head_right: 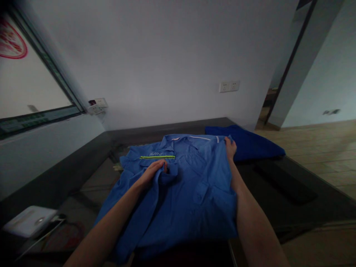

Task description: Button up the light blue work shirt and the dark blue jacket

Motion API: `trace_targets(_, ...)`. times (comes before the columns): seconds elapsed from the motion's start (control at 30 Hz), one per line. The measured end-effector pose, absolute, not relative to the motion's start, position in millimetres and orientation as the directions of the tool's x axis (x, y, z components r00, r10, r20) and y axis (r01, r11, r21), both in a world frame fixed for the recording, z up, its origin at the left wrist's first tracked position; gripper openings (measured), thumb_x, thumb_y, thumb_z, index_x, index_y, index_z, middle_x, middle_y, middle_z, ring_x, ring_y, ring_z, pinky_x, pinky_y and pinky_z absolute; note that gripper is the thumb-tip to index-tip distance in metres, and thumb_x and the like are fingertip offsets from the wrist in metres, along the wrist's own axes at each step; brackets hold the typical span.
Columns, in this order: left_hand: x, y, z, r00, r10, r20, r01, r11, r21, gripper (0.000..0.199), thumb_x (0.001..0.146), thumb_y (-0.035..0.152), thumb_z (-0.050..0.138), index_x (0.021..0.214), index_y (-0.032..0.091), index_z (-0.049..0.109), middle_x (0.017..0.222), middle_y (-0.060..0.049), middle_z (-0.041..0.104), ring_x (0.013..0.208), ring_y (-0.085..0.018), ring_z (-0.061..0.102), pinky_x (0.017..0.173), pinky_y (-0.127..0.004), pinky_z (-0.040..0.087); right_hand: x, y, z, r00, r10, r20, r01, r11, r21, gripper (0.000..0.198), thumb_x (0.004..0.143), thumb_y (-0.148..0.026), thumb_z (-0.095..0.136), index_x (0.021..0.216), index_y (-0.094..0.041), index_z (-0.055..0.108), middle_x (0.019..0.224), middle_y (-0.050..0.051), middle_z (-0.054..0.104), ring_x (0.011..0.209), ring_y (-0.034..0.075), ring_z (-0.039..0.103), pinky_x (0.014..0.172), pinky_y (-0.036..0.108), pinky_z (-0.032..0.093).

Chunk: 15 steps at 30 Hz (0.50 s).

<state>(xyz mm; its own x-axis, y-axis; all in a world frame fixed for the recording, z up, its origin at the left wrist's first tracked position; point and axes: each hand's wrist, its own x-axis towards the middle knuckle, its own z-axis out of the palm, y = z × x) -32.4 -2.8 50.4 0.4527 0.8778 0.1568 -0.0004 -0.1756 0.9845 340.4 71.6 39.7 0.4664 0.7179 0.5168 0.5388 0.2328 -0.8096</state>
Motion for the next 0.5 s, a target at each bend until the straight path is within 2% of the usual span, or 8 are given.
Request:
trace_targets(0.07, -38, 2, 52, 0.27, 0.941, 0.202, -0.023, -0.204, 0.979, 0.047, 0.084, 0.057, 0.045, 0.063, 0.016, 0.05, 0.06, 0.002, 0.047, 0.056, -0.01, 0.044, 0.056, -0.022, 0.04, 356, 68, 39, 0.637, 0.617, 0.462, 0.486, 0.143, -0.862, 0.038, 0.086, -0.043, 0.025, 0.083, -0.019, 0.053, 0.079, 0.014, 0.061, 0.085, 0.028, 0.055, 0.071, 0.042, 0.044)
trace_targets(0.1, -43, 6, 53, 0.168, 0.961, 0.218, 0.028, -0.226, 0.974, 0.048, 0.085, 0.058, 0.042, 0.06, 0.017, 0.047, 0.057, 0.002, 0.045, 0.055, -0.01, 0.043, 0.056, -0.022, 0.039, 358, 68, 37, 0.699, 0.572, 0.429, 0.456, 0.105, -0.884, 0.036, 0.085, -0.044, 0.026, 0.084, -0.019, 0.052, 0.082, 0.014, 0.061, 0.089, 0.029, 0.056, 0.074, 0.043, 0.044)
trace_targets(0.17, -54, 15, 55, 0.007, 0.963, 0.27, 0.256, -0.263, 0.93, 0.049, 0.086, 0.057, 0.038, 0.056, 0.018, 0.044, 0.053, 0.002, 0.042, 0.054, -0.012, 0.043, 0.055, -0.023, 0.039, 352, 69, 31, 0.73, 0.555, 0.399, 0.432, 0.076, -0.898, 0.031, 0.082, -0.045, 0.033, 0.084, -0.02, 0.051, 0.088, 0.014, 0.062, 0.093, 0.03, 0.057, 0.079, 0.044, 0.044)
trace_targets(0.2, -61, 19, 56, -0.023, 0.951, 0.308, 0.401, -0.274, 0.874, 0.048, 0.086, 0.054, 0.039, 0.055, 0.018, 0.045, 0.053, 0.002, 0.043, 0.055, -0.013, 0.044, 0.056, -0.024, 0.039, 345, 71, 28, 0.721, 0.572, 0.391, 0.43, 0.072, -0.9, 0.029, 0.079, -0.045, 0.039, 0.083, -0.02, 0.051, 0.088, 0.013, 0.062, 0.093, 0.029, 0.057, 0.081, 0.045, 0.045)
trace_targets(0.3, -77, 32, 56, 0.09, 0.927, 0.363, 0.72, -0.312, 0.62, 0.035, 0.088, 0.04, 0.042, 0.065, 0.018, 0.056, 0.068, -0.002, 0.058, 0.068, -0.016, 0.055, 0.067, -0.026, 0.043, 318, 79, 23, 0.623, 0.678, 0.39, 0.45, 0.097, -0.888, 0.027, 0.069, -0.044, 0.056, 0.079, -0.02, 0.053, 0.087, 0.011, 0.065, 0.088, 0.028, 0.06, 0.083, 0.042, 0.045)
trace_targets(0.37, -84, 41, 53, 0.176, 0.934, 0.312, 0.845, -0.306, 0.438, 0.023, 0.088, 0.032, 0.043, 0.087, 0.018, 0.062, 0.089, -0.007, 0.065, 0.084, -0.019, 0.06, 0.077, -0.028, 0.045, 303, 83, 24, 0.539, 0.737, 0.408, 0.497, 0.114, -0.86, 0.028, 0.066, -0.043, 0.06, 0.081, -0.02, 0.054, 0.09, 0.01, 0.066, 0.089, 0.027, 0.061, 0.086, 0.041, 0.045)
trace_targets(0.43, -88, 50, 47, 0.205, 0.954, 0.219, 0.938, -0.255, 0.235, 0.026, 0.086, 0.032, 0.048, 0.105, 0.019, 0.06, 0.106, -0.012, 0.064, 0.099, -0.024, 0.06, 0.084, -0.034, 0.046, 296, 83, 29, 0.466, 0.775, 0.428, 0.57, 0.107, -0.815, 0.032, 0.067, -0.043, 0.06, 0.088, -0.019, 0.054, 0.096, 0.011, 0.066, 0.094, 0.028, 0.06, 0.089, 0.042, 0.044)
trace_targets(0.5, -90, 58, 41, 0.184, 0.977, 0.109, 0.977, -0.194, 0.084, 0.036, 0.084, 0.041, 0.054, 0.111, 0.018, 0.057, 0.114, -0.017, 0.061, 0.108, -0.031, 0.057, 0.085, -0.041, 0.046, 297, 79, 35, 0.402, 0.793, 0.457, 0.647, 0.107, -0.755, 0.036, 0.07, -0.045, 0.059, 0.095, -0.019, 0.054, 0.1, 0.013, 0.065, 0.097, 0.028, 0.06, 0.09, 0.043, 0.044)
